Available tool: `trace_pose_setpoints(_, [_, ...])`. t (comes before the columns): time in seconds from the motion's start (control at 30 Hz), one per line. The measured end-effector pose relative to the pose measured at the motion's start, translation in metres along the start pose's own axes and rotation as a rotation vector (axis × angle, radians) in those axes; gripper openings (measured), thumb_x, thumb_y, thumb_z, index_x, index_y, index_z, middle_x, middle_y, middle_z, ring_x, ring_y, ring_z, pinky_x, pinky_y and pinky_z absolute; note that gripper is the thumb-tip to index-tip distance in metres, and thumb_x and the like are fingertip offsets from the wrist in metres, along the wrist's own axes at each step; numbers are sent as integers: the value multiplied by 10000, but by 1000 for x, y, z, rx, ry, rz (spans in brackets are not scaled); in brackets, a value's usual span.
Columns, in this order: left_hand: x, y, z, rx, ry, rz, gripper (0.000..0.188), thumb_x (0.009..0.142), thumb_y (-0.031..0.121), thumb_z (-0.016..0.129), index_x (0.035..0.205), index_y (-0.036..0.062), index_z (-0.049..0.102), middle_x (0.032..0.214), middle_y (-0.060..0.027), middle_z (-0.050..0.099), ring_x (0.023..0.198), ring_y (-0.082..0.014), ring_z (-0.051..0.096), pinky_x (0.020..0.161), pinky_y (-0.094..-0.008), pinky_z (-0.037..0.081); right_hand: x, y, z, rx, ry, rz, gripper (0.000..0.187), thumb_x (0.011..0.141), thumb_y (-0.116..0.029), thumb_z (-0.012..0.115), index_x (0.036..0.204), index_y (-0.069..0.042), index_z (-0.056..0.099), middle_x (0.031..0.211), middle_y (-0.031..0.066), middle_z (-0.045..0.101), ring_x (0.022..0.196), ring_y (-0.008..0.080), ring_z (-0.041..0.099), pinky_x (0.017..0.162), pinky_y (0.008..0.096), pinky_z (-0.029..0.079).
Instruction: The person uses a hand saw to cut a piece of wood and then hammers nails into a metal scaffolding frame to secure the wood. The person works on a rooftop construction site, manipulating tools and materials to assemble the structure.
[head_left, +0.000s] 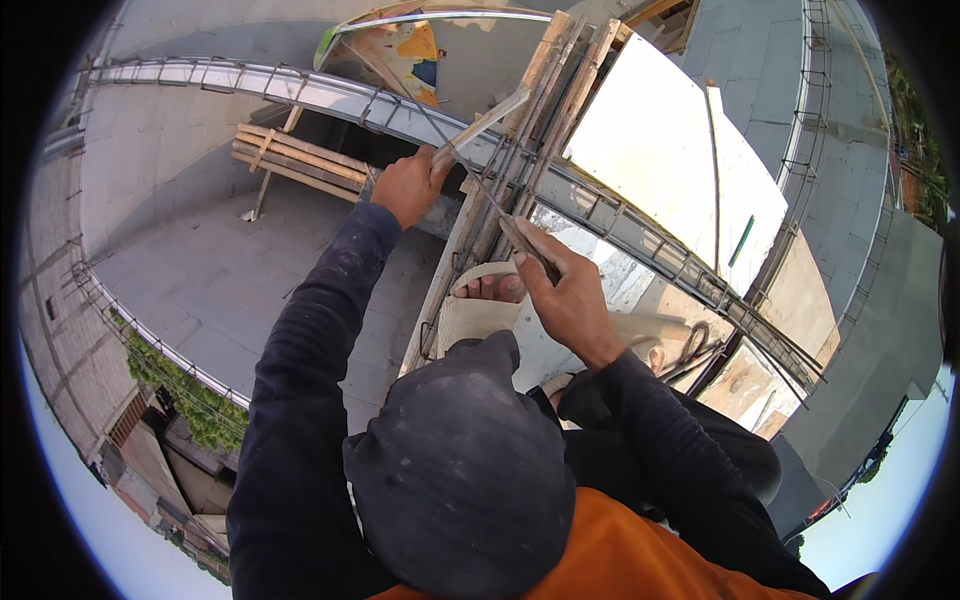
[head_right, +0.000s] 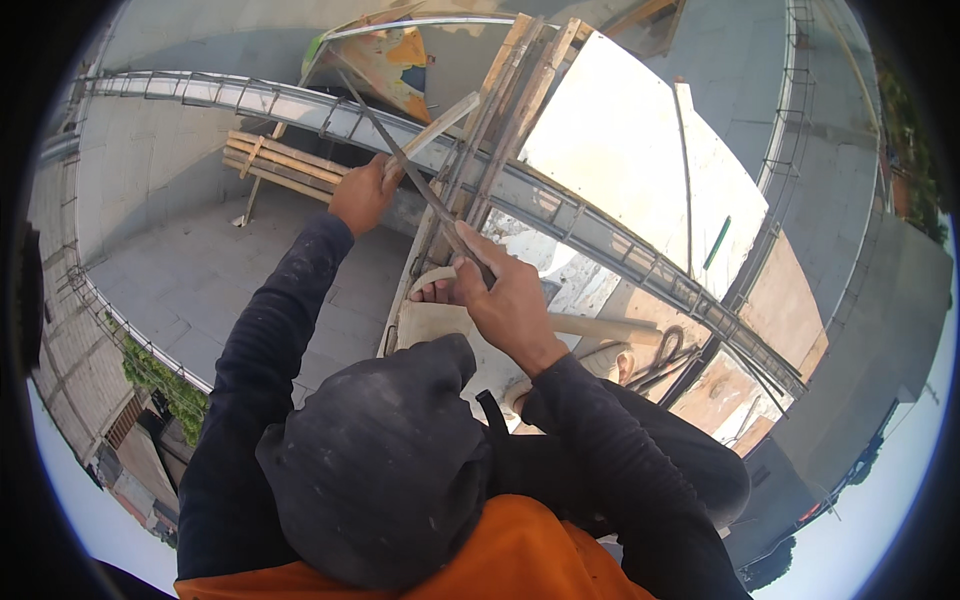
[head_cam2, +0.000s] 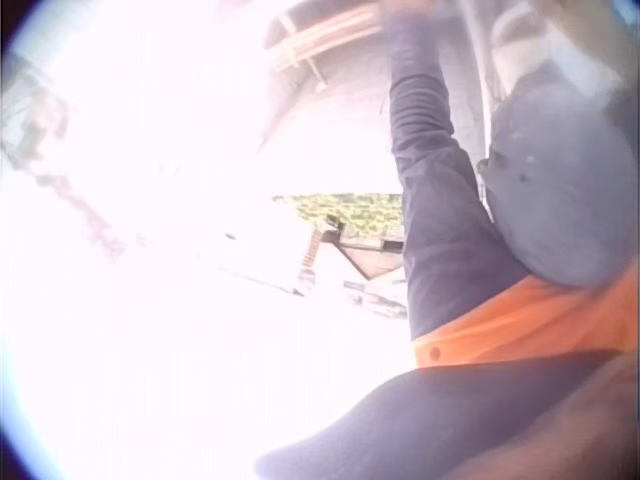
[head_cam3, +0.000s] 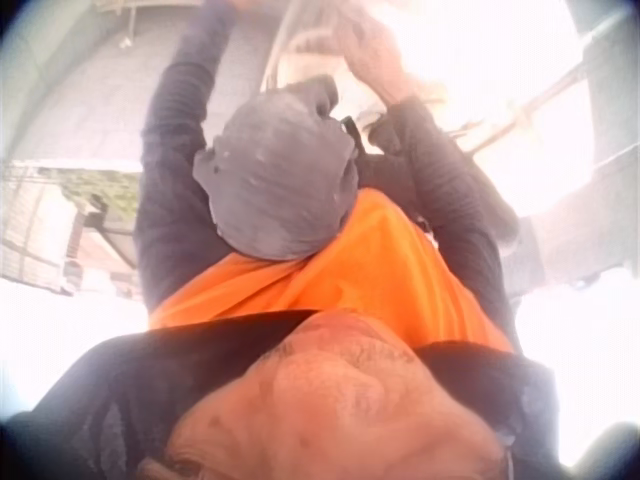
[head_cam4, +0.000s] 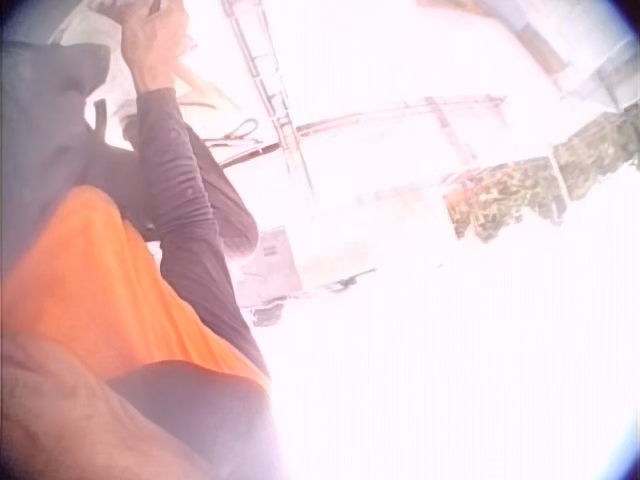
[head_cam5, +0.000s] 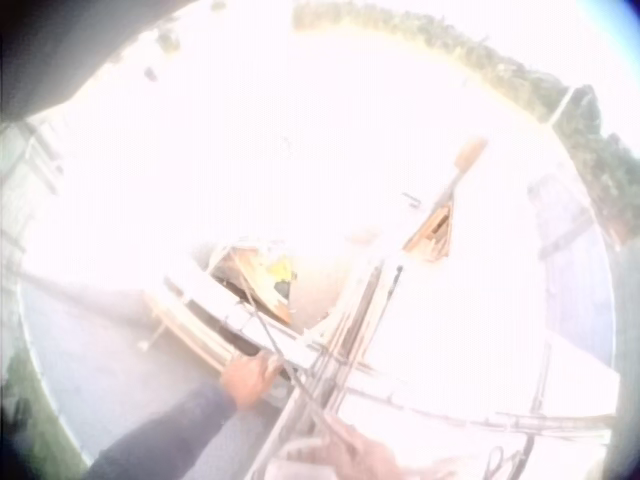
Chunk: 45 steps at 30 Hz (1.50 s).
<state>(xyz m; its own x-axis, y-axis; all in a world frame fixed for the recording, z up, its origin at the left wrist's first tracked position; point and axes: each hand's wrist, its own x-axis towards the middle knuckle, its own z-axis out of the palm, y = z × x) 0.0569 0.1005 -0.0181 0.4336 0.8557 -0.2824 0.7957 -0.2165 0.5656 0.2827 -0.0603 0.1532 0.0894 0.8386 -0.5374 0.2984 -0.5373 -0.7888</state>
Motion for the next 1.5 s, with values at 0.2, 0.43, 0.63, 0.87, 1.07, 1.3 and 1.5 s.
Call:
trace_pose_setpoints(0.2, [3, -6, 0, 20, -13, -32, 512, 1096, 478, 496, 1085, -14, 638, 853, -308, 720, 840, -520, 705, 766, -610, 563, -38, 28, -9, -26, 48, -125, 461, 1036, -176, 622, 1467, -15, 614, 1246, 267, 743, 1151, 320, 742, 1011, 397, 538])
trace_pose_setpoints(0.43, [5, -2, -1, 18, -16, -11, 515, 1091, 474, 504, 1101, -23, 640, 859, -313, 720, 848, -526, 702, 770, -613, 554, 28, 1, 5, 32, 54, -45, 465, 1020, -216, 622, 1441, -20, 633, 1241, 286, 739, 1188, 357, 724, 1020, 396, 531])
trace_pose_setpoints(0.63, [3, -10, -6, -61, -3, -33, 451, 1087, 393, 535, 1096, -40, 658, 872, -318, 708, 872, -533, 680, 770, -599, 532, -48, 29, -17, 54, 42, -42, 472, 1011, -199, 640, 1446, -15, 628, 1316, 286, 707, 1245, 378, 698, 1071, 386, 508])
trace_pose_setpoints(0.87, [2, 1, 1, -76, -7, -47, 439, 1092, 361, 536, 1120, -59, 663, 893, -324, 701, 897, -540, 669, 776, -580, 524, 3, 9, 1, 27, 20, 6, 460, 1021, -169, 635, 1458, -28, 626, 1259, 276, 732, 1197, 343, 723, 1032, 397, 532])
trace_pose_setpoints(1.07, [1, 4, 1, -87, -63, -70, 527, 1087, 456, 523, 1123, -49, 672, 891, -334, 712, 896, -537, 687, 810, -602, 544, -24, 19, -17, 51, 13, 18, 476, 1038, -195, 629, 1474, -5, 604, 1361, 257, 696, 1308, 267, 646, 1107, 356, 477])
trace_pose_setpoints(1.3, [3, -9, 1, -74, 5, -30, 490, 1081, 411, 542, 1135, -60, 666, 905, -337, 707, 909, -538, 680, 807, -582, 542, -35, 40, -20, 27, 39, -105, 456, 1046, -178, 612, 1465, 2, 609, 1199, 225, 746, 1103, 275, 732, 951, 368, 544])
trace_pose_setpoints(1.5, [5, 0, 0, -109, -44, -51, 463, 1086, 384, 555, 1152, -59, 671, 933, -328, 704, 937, -535, 669, 814, -542, 529, 28, 5, -6, 91, -20, 35, 433, 1045, -138, 618, 1456, 0, 621, 1286, 229, 742, 1193, 283, 726, 1031, 373, 539])
